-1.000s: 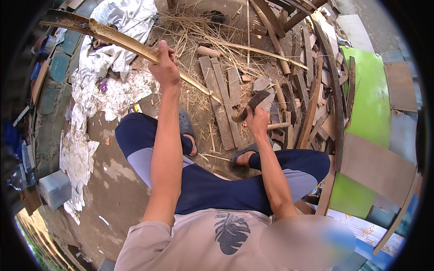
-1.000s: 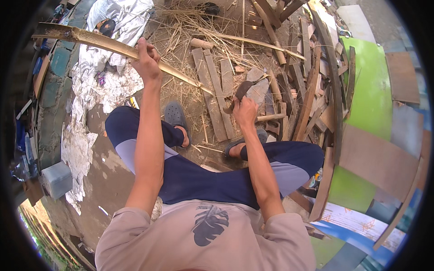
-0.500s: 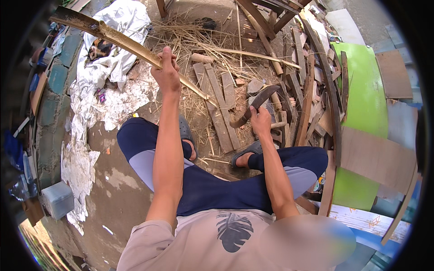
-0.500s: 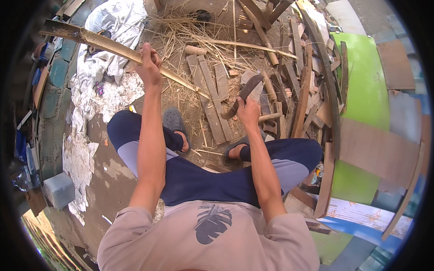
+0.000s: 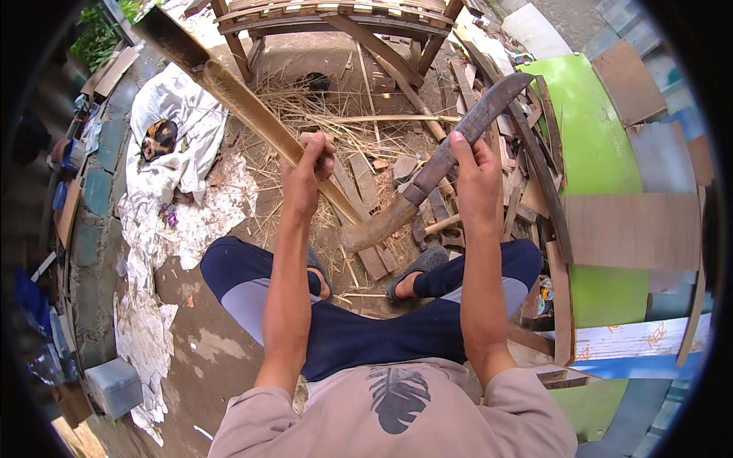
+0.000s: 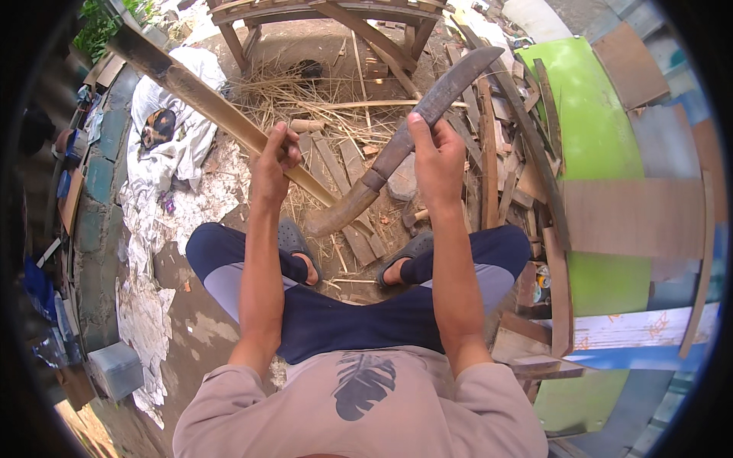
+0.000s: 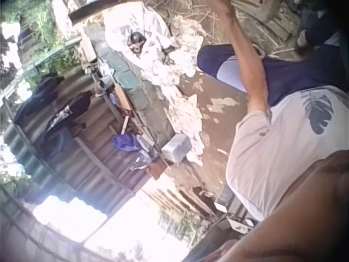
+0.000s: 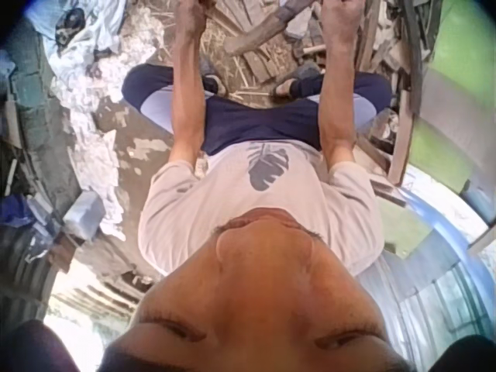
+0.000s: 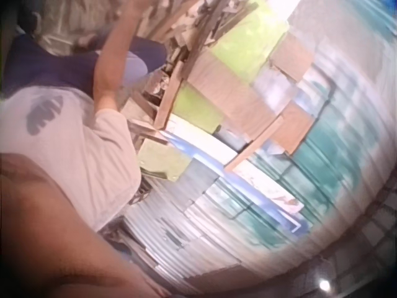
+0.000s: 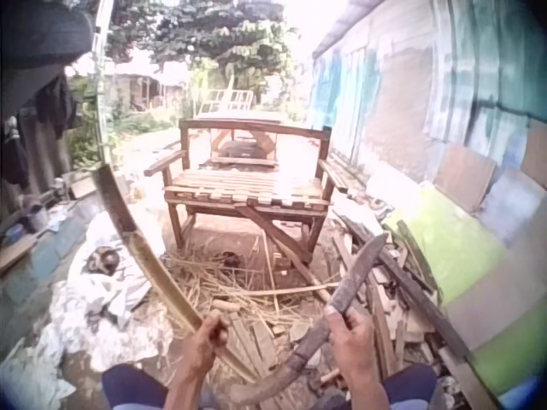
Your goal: The person sits cross-legged and uses a curved blade to shave and split a long bamboo strip into thinner slats. The person holds the bamboo with the left hand and draws the blade along its length with the right hand, producing thin shavings and a split slat.
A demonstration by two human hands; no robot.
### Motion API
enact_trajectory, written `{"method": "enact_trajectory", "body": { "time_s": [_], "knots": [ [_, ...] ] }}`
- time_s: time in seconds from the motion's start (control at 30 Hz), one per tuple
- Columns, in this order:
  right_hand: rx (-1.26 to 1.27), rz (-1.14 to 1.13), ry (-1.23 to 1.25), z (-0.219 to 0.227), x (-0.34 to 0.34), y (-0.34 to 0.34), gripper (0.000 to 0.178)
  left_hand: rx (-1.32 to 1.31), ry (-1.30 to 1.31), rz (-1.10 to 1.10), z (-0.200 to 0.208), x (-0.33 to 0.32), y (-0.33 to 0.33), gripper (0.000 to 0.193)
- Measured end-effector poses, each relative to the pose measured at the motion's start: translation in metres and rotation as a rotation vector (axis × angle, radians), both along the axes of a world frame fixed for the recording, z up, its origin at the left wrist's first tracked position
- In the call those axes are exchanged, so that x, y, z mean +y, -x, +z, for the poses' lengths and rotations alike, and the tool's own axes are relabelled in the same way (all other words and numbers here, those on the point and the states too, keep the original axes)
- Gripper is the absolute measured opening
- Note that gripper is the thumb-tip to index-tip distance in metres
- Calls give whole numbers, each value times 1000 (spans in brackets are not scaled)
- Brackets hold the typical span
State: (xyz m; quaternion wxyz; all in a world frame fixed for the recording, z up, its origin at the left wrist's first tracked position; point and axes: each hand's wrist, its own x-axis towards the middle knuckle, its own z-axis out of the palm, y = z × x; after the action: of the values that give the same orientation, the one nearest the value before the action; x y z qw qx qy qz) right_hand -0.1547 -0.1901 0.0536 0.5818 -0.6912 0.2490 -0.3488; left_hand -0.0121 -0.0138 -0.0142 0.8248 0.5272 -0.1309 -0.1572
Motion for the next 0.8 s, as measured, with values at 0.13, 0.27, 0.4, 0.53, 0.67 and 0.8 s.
{"method": "enact_trajectory", "body": {
  "time_s": [0.13,0.27,0.4,0.53,0.67,0.8],
  "knots": [
    [-74,36,48,20,13,-3,20,-41,-97,-218,15,-8,24,38],
    [-78,18,127,33,20,-10,22,-94,-61,-354,12,-13,31,44],
    [-57,-14,146,44,23,-15,23,-41,-99,-468,15,-7,31,45],
    [3,-54,173,45,21,-20,24,-331,-159,-440,5,-3,24,41],
    [-18,-91,158,30,14,-27,25,-205,-200,-567,5,-5,27,37],
    [-53,-96,106,18,14,-36,26,-97,-237,-641,-1,-6,25,35]
  ]
}}
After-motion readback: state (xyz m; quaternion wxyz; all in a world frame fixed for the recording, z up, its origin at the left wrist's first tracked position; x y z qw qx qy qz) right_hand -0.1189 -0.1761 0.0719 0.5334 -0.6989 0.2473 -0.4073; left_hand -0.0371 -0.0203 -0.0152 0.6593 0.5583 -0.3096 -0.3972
